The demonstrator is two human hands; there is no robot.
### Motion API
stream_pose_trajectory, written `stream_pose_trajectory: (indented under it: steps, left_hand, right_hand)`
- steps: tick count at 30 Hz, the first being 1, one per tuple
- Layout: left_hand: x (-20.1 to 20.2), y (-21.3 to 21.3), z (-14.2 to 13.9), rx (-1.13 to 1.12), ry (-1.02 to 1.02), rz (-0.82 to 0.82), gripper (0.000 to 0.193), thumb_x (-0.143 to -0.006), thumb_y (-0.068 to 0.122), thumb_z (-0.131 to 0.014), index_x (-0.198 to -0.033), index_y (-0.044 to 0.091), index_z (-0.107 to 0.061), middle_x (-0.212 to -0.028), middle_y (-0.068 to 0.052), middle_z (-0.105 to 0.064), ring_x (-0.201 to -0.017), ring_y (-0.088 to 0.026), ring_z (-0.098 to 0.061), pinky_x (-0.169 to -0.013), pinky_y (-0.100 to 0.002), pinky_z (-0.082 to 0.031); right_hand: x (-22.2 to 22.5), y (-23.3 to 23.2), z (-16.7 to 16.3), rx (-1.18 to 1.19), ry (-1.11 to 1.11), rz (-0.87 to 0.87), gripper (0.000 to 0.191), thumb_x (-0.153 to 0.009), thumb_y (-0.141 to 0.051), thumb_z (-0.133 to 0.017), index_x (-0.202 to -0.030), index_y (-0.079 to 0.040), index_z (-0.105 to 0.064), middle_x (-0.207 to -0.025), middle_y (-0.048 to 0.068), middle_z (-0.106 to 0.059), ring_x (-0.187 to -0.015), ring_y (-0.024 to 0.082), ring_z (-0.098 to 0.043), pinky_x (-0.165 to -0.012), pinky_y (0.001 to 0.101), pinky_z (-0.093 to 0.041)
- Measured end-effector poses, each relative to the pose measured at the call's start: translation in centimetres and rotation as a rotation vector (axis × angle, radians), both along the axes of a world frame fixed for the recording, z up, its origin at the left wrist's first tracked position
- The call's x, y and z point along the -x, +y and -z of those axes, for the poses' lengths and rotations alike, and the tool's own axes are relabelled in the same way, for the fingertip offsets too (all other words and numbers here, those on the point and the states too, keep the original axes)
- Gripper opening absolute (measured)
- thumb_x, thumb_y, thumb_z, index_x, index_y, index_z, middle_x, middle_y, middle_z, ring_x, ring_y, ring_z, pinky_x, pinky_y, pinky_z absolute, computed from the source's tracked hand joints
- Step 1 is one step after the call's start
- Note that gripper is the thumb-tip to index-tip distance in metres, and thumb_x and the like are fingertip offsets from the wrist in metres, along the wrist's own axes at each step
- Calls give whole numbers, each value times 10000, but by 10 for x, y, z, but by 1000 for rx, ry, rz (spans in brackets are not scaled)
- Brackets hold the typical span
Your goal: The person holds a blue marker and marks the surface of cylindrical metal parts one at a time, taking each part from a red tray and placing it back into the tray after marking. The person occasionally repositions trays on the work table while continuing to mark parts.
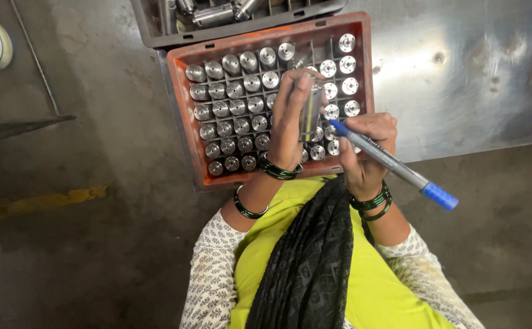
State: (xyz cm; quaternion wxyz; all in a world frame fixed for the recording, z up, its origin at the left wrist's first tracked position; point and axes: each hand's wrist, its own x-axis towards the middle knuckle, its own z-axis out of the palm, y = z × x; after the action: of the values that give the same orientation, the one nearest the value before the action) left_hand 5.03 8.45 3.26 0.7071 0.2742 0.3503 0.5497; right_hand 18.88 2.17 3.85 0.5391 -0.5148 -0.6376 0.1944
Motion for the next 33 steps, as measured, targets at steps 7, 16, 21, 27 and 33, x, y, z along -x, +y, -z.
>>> stream_pose_trajectory:
  steps: [7, 16, 21, 27, 33]
  left_hand:
    - [-6, -6, 1, -119, 69, -26, 299, -1086, 325, -612, -1112, 28, -631, -1042, -46, -645, -841, -63, -568, -781, -232, -487]
    - [-18, -1, 6, -30, -167, 2, 307, -1103, 333, -566, -1122, 32, -620, -1015, -98, -687, -900, -171, -717, -793, -302, -603]
    - [-28, 2, 12, -55, -94, -16, 241, -1111, 269, -583, -1169, 36, -584, -1050, -60, -636, -877, -125, -632, -751, -279, -542]
    - [-45, 7, 14, 23, -121, -22, 347, -1118, 380, -518, -1120, 40, -585, -965, -96, -666, -869, -162, -695, -784, -288, -573]
    - [-58, 13, 36, 49, -179, -55, 297, -975, 315, -638, -1129, 80, -545, -992, -68, -636, -917, -197, -719, -832, -339, -642]
  right_hand:
    - [1, 13, -20, -138, -214, -72, 278, -924, -5, -673, -1176, -58, -569, -969, 74, -636, -880, 231, -588, -894, 386, -407]
    - [-21, 12, -16, -151, -321, -76, 295, -918, -29, -673, -1190, -58, -562, -947, 83, -658, -852, 244, -581, -868, 426, -390]
    - [-26, 16, -11, -67, -199, -200, 225, -902, -53, -678, -1109, -77, -592, -872, 41, -659, -729, 167, -565, -779, 349, -451]
    - [-49, 22, -20, -123, -367, -69, 241, -915, -23, -691, -1123, -52, -572, -962, 80, -675, -843, 275, -595, -833, 395, -422]
    - [-58, 23, 0, -77, -195, -183, 247, -898, -30, -711, -1103, -63, -576, -978, 73, -678, -830, 218, -598, -828, 375, -457]
